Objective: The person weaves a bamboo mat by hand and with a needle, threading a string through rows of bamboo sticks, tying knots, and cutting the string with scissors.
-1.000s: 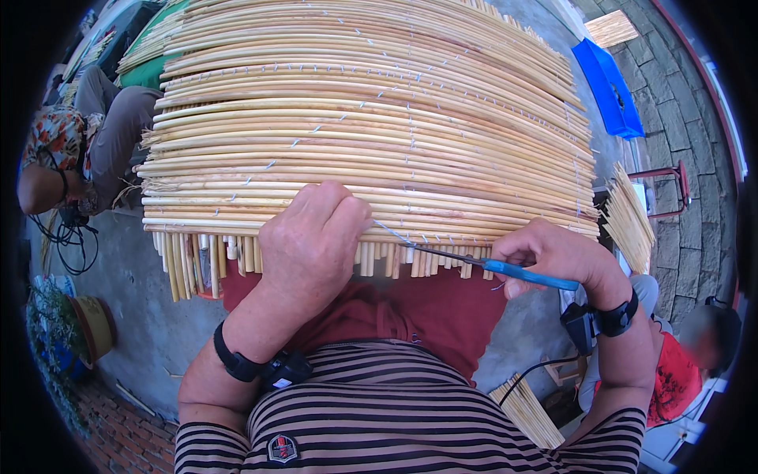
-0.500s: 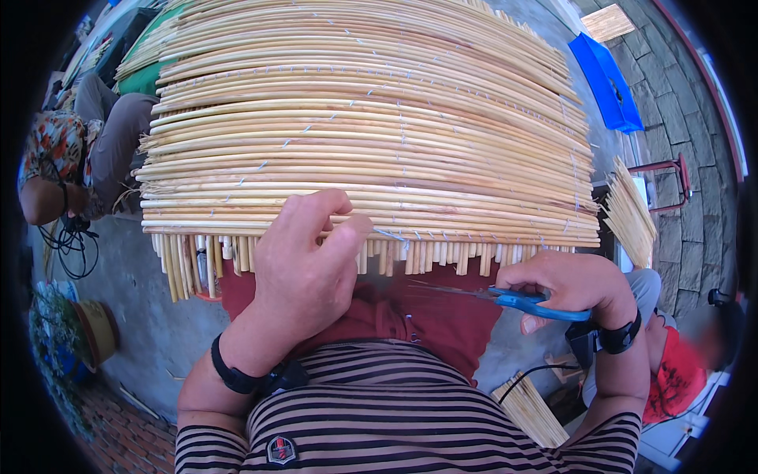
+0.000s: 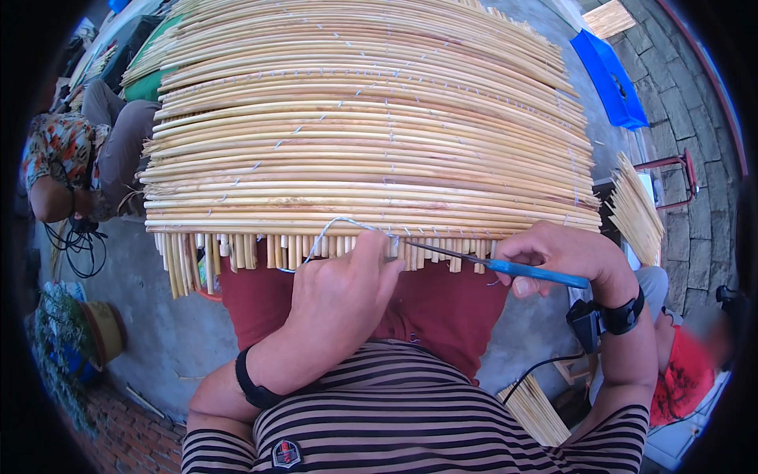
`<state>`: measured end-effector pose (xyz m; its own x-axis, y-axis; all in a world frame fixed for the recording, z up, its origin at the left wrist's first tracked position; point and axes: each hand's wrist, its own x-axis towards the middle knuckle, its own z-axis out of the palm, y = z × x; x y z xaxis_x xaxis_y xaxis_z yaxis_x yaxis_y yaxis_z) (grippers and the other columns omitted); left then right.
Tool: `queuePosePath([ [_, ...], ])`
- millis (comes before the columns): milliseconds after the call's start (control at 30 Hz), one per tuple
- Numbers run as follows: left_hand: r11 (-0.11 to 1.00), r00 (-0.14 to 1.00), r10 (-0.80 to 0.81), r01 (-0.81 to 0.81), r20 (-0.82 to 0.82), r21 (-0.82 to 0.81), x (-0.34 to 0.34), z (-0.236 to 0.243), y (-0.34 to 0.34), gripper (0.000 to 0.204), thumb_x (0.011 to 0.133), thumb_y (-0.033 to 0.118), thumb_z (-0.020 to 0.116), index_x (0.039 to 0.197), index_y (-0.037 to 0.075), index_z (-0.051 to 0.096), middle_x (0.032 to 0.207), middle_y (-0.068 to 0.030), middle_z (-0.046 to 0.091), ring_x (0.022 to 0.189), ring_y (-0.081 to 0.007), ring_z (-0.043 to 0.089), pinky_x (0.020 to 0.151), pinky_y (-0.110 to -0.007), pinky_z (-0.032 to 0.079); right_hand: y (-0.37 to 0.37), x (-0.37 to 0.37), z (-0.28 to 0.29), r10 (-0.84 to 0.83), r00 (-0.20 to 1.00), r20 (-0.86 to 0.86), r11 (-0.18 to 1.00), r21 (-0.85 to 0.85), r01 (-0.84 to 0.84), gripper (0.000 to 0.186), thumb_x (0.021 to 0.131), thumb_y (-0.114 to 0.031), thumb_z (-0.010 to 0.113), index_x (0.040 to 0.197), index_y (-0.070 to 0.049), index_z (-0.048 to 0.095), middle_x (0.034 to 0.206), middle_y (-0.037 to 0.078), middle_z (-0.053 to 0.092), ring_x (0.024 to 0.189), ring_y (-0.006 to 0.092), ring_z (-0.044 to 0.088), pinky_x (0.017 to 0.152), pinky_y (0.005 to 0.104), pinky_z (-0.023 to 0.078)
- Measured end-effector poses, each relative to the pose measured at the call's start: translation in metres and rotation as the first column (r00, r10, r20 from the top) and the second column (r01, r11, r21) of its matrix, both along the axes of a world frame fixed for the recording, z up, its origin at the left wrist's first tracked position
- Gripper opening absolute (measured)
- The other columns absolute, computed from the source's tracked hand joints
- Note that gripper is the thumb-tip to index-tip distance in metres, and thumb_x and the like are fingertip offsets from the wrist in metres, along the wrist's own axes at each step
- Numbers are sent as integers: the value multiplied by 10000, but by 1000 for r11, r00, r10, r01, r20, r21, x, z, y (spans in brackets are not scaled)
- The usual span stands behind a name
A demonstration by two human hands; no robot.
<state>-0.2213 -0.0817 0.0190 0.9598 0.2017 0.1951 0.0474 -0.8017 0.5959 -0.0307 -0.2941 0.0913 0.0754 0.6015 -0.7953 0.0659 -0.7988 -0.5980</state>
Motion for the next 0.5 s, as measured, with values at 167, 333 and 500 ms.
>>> queuePosePath([
  [167,997,999,38,-37,-6,73,4,-2,-4,194,832,116,733,949,86,580,551,-45,568,460,-228,593,423,-355,438,0,1,-6,-1,1000,5,1000,14,1,499,768,-509,783,956,-67,645,725,-30,588,625,62,537,524,215,427],
  [333,990,997,73,-77,40,117,7,-5,-8,153,828,92,724,914,96,597,541,-49,568,456,-232,591,424,-358,442,-3,0,-12,-3,1000,1,997,83,2,421,836,-482,729,902,-75,641,646,-32,558,547,63,520,491,236,425],
  [500,985,990,91,-104,105,135,8,-10,-9,124,819,55,715,885,93,617,543,-57,568,462,-238,596,430,-361,450,-5,2,-16,1,1000,-21,997,79,1,424,809,-442,780,927,-59,639,695,-25,597,562,45,524,498,211,409],
])
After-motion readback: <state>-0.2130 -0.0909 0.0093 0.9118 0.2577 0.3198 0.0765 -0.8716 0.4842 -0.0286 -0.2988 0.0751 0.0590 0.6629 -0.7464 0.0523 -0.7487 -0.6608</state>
